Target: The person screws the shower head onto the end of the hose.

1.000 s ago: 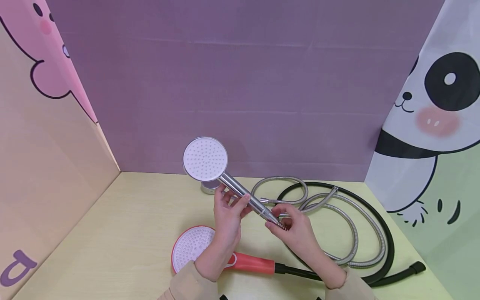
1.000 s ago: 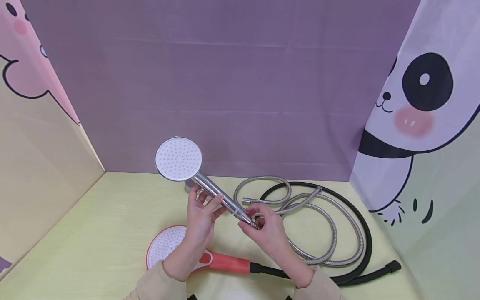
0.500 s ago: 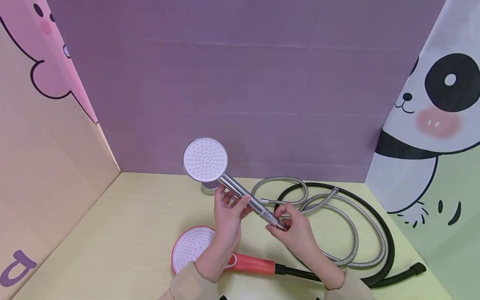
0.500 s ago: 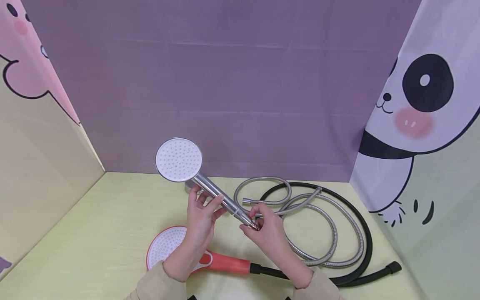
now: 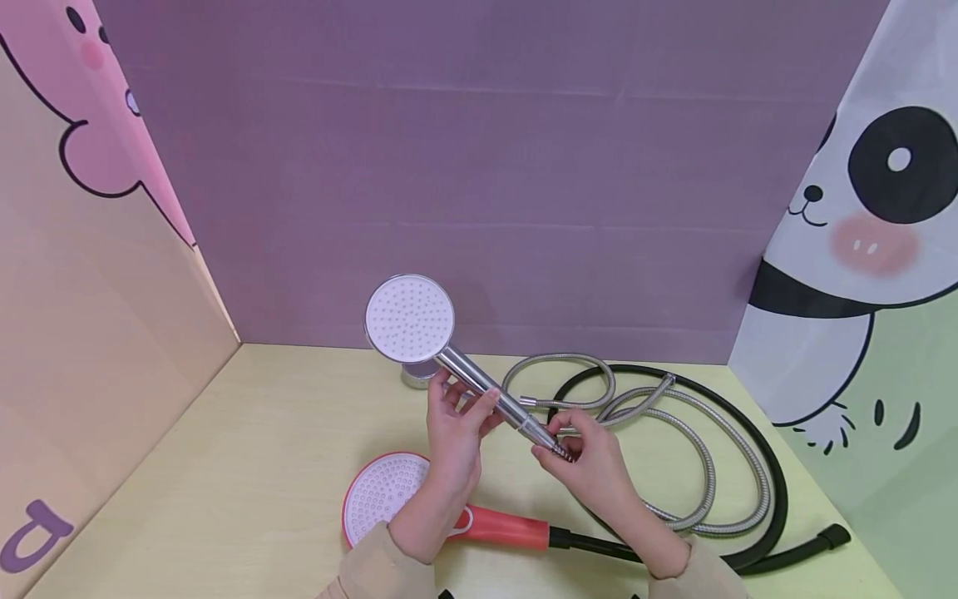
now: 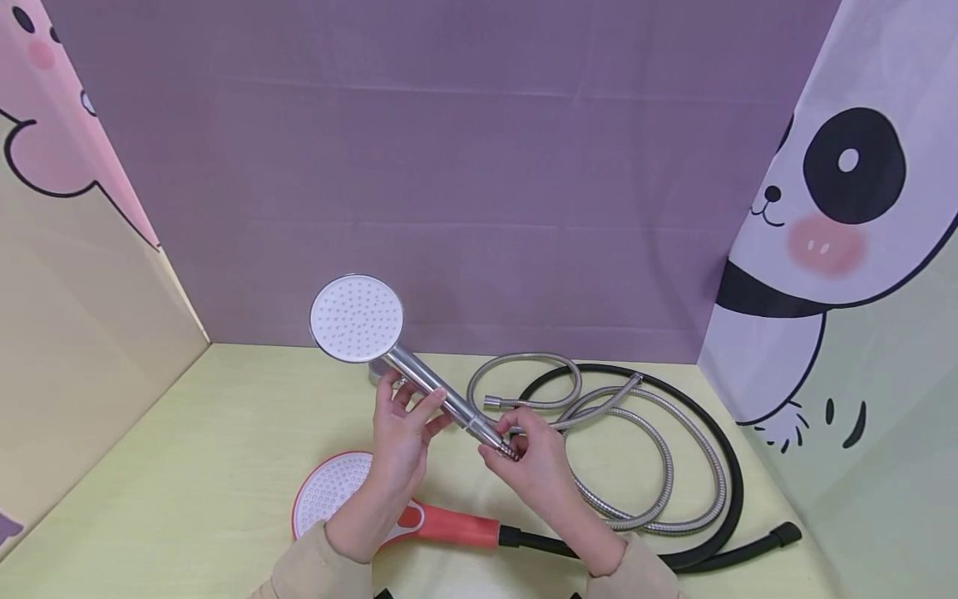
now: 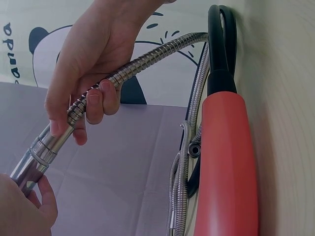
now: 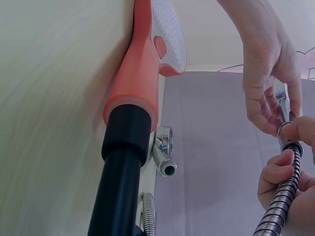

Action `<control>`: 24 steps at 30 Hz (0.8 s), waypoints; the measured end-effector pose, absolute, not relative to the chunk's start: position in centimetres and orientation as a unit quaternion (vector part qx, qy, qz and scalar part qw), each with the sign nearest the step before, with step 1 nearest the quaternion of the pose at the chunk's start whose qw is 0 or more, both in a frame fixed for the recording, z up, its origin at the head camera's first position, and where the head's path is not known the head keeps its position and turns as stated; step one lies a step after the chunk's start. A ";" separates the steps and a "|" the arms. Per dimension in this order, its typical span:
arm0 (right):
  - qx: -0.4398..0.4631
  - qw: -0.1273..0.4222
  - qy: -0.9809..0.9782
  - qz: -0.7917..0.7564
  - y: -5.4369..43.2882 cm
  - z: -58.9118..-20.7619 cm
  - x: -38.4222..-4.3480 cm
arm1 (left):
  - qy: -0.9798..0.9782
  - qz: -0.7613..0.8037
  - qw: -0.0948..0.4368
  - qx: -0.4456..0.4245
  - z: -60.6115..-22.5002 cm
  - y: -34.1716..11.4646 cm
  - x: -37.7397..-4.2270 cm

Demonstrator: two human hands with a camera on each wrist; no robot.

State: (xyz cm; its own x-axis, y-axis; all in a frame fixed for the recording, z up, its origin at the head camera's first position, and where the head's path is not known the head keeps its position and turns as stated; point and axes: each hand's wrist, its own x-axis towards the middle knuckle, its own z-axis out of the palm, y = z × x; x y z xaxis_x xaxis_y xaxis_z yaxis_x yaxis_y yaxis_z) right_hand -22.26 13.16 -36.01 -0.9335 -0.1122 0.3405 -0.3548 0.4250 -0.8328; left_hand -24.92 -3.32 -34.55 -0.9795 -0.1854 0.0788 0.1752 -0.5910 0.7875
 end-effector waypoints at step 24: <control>0.180 0.170 -0.848 0.469 13.3 -36.1 -22.4 | -0.448 -0.889 0.097 0.010 -34.6 -3.4 -24.7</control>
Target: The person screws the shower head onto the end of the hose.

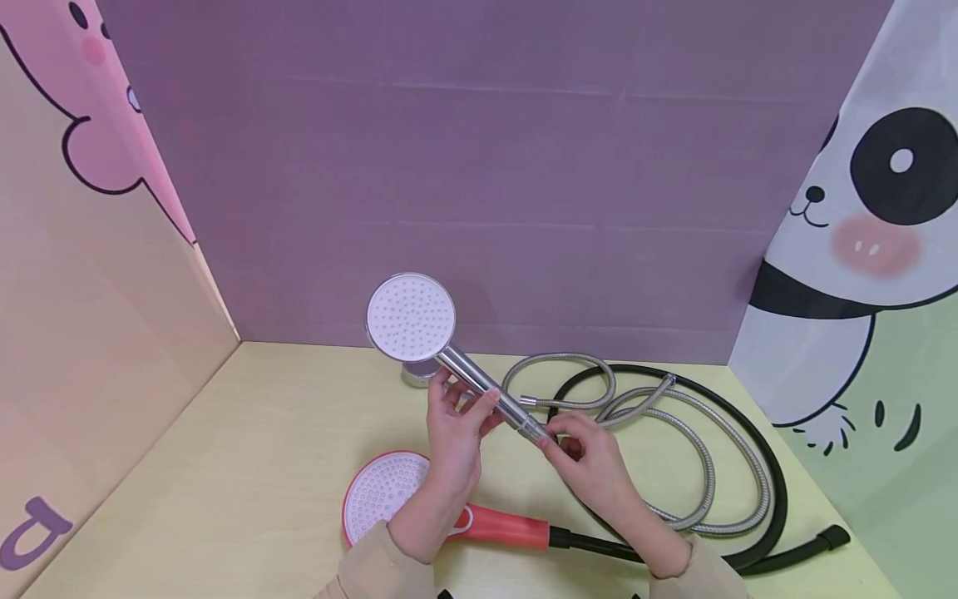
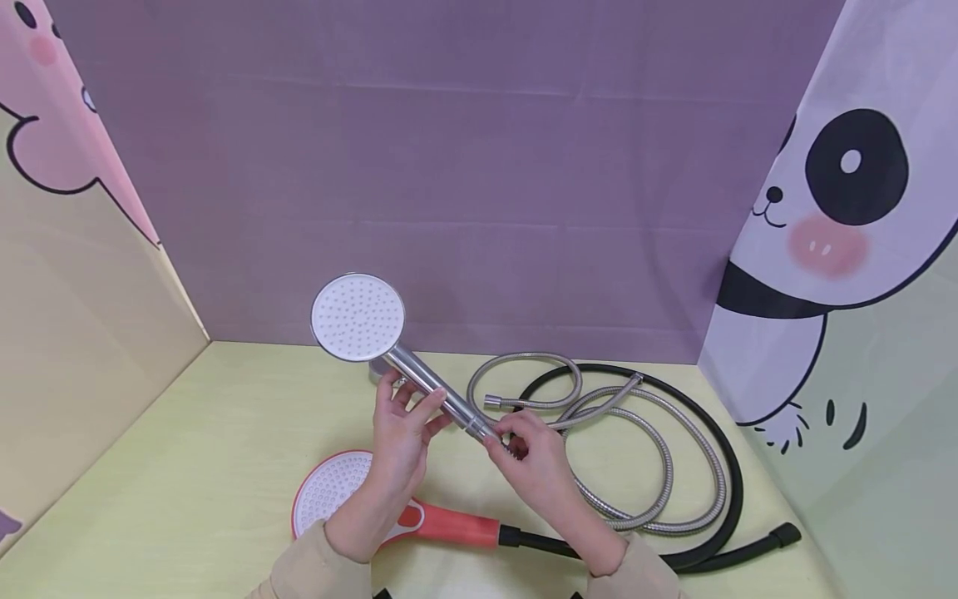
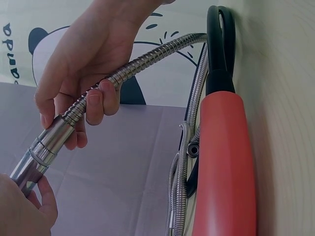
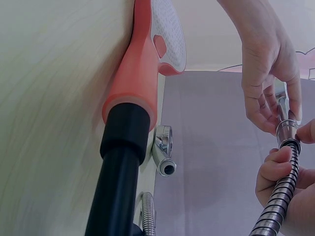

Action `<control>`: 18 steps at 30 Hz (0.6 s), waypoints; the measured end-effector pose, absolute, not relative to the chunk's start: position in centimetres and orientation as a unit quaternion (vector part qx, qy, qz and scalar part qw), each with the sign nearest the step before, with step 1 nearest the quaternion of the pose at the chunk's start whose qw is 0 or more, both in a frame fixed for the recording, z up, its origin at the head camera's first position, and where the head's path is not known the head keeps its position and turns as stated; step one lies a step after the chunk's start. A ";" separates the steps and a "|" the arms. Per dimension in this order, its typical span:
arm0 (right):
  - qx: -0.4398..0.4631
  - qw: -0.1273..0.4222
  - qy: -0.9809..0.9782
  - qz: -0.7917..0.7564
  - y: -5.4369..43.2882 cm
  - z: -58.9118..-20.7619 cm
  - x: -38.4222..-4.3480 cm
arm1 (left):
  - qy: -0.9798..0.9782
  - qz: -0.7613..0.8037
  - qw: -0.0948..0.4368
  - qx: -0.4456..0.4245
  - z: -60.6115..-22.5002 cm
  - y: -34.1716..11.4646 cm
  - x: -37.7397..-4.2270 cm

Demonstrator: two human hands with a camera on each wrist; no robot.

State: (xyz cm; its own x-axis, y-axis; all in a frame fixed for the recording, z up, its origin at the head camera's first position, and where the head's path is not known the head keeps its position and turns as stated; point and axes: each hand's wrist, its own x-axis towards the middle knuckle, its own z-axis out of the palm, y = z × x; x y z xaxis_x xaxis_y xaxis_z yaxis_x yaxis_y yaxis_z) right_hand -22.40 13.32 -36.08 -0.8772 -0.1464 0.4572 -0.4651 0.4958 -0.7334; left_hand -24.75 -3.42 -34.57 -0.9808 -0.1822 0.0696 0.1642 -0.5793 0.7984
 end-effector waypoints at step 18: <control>0.145 0.098 -0.837 0.519 13.3 -35.8 -22.2 | -0.441 -0.892 0.101 0.016 -34.6 -3.2 -24.8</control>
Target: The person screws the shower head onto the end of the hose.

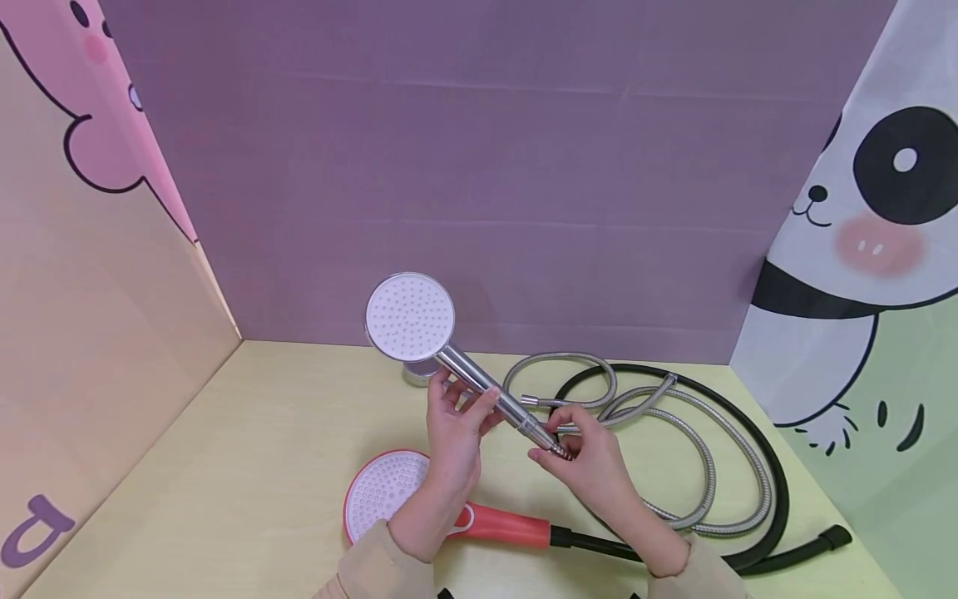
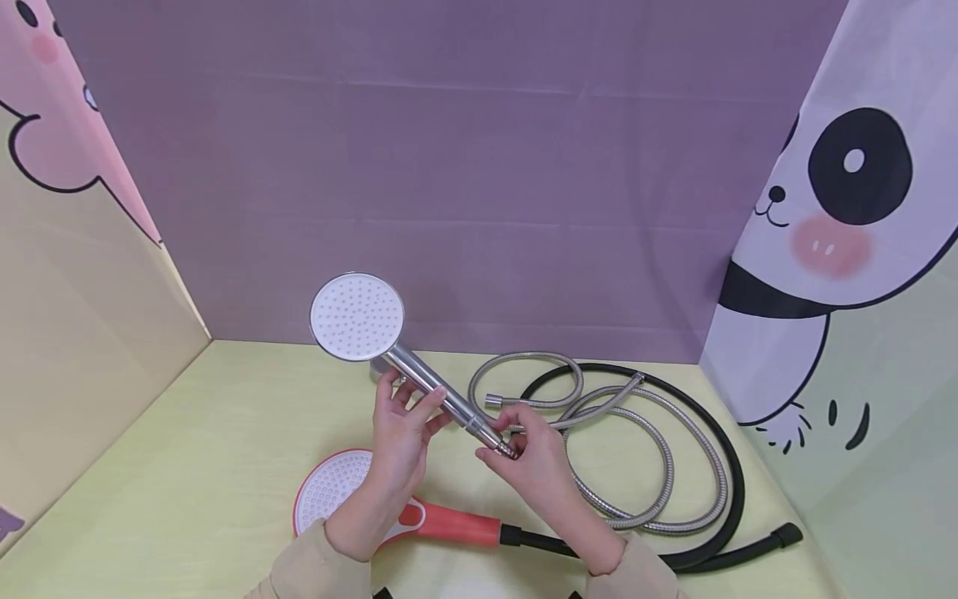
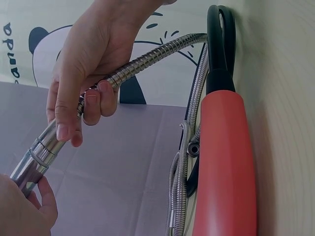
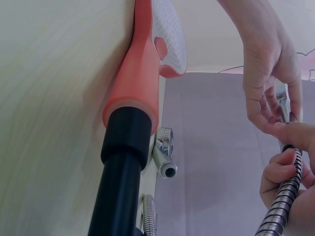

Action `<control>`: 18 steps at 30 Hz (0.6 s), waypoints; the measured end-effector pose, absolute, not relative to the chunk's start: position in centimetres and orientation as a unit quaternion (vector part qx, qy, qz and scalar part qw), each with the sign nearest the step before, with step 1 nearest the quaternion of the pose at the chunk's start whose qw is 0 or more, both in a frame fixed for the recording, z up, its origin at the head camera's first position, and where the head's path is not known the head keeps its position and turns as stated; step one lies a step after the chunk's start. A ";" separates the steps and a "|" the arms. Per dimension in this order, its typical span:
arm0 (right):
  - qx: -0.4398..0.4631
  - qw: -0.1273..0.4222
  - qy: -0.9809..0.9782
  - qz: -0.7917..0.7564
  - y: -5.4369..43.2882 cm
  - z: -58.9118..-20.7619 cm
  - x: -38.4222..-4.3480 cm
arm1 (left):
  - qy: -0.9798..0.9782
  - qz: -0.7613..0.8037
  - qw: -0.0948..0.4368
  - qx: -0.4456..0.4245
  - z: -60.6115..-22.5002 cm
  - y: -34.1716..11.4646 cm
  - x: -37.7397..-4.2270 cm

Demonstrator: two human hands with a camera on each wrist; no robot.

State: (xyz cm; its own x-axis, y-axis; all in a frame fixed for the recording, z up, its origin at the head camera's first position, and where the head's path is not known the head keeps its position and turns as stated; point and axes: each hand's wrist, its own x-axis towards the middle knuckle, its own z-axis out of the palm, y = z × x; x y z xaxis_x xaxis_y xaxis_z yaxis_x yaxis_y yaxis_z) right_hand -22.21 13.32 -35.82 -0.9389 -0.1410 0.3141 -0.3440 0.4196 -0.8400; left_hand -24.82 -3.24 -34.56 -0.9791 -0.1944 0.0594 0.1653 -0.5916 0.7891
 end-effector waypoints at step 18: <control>0.157 0.112 -0.829 0.525 13.4 -36.0 -22.3 | -0.444 -0.890 0.102 0.016 -34.5 -3.2 -24.9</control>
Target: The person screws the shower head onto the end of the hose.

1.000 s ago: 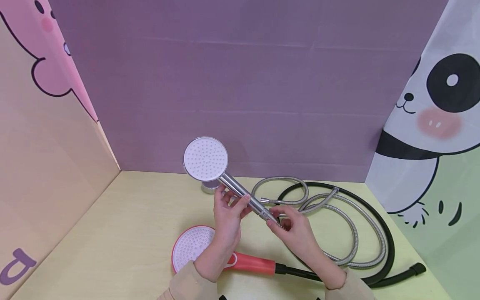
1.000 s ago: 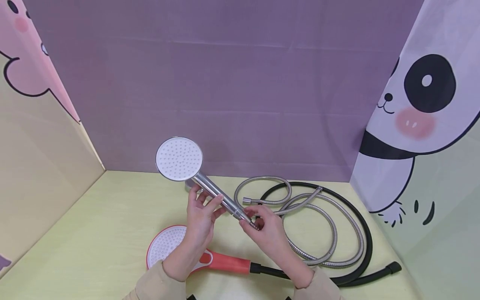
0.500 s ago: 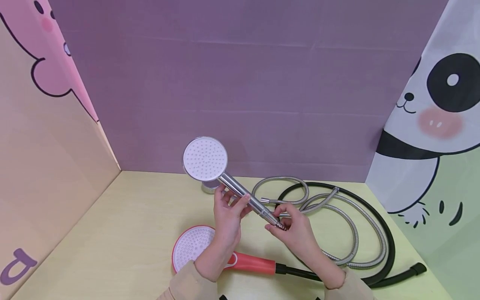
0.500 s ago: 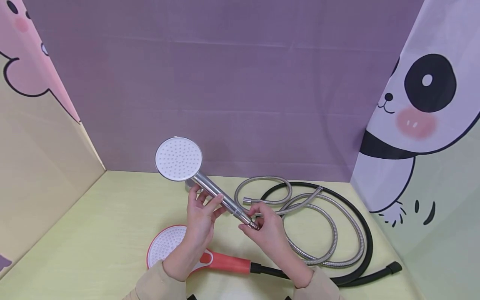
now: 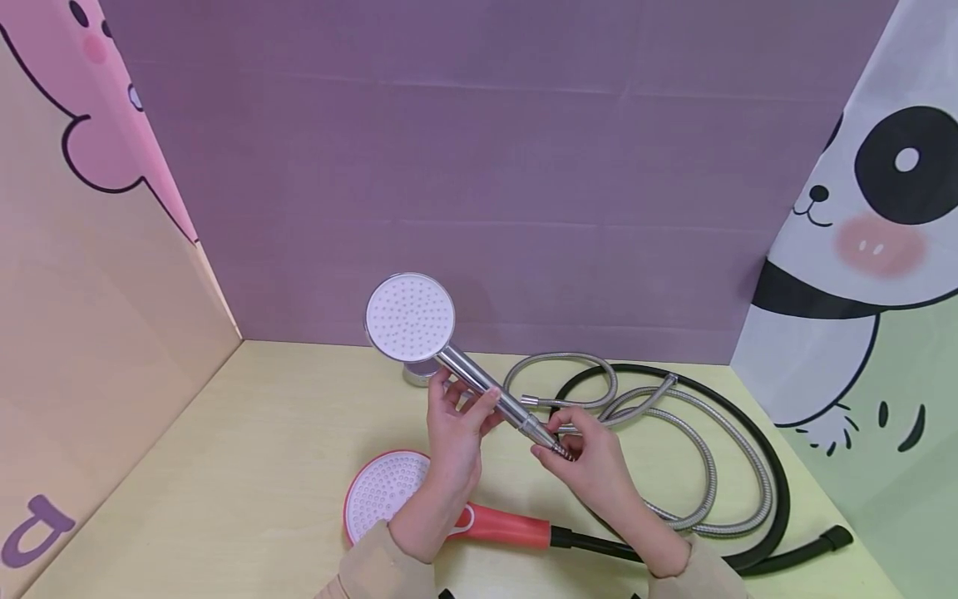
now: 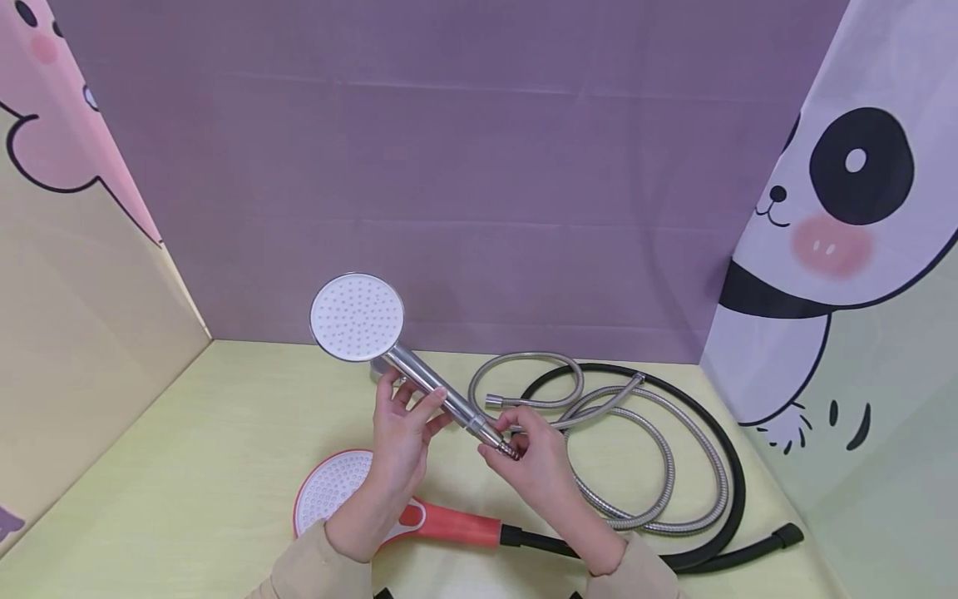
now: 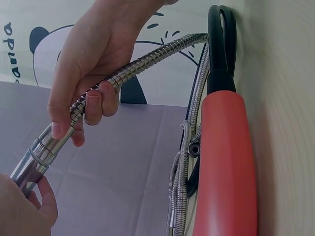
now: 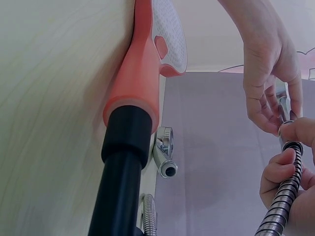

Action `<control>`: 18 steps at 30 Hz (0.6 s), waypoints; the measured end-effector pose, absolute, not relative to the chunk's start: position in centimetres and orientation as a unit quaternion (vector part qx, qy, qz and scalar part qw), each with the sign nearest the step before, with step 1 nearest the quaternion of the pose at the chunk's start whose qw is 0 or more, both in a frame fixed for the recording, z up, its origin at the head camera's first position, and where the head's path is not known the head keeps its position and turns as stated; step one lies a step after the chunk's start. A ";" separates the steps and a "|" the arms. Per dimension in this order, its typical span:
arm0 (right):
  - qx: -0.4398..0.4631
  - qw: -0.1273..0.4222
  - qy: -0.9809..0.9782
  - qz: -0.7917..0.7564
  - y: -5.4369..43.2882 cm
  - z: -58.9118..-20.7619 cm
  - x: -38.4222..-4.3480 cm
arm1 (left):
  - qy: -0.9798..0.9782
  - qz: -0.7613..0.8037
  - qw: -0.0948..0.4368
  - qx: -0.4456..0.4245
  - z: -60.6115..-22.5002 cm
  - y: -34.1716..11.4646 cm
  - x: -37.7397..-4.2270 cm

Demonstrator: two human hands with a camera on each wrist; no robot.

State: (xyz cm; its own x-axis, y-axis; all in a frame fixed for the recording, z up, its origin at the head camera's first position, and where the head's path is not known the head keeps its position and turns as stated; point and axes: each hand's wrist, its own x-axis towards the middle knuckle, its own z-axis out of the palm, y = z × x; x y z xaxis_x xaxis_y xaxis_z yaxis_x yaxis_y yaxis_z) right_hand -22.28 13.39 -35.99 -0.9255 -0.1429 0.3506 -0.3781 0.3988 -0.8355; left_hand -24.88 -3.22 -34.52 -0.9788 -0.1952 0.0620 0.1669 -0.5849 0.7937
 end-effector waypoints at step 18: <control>0.173 0.157 -0.832 0.504 13.5 -36.4 -22.6 | -0.450 -0.887 0.098 0.013 -34.5 -3.3 -24.7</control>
State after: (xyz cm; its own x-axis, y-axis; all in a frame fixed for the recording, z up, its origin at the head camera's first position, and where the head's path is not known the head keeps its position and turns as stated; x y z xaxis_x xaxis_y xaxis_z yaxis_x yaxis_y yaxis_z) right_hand -22.62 13.46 -36.36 -0.8906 -0.1306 0.4357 -0.4466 0.4328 -0.7831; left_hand -24.74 -3.29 -34.45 -0.9803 -0.1863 0.0652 0.1626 -0.5748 0.8020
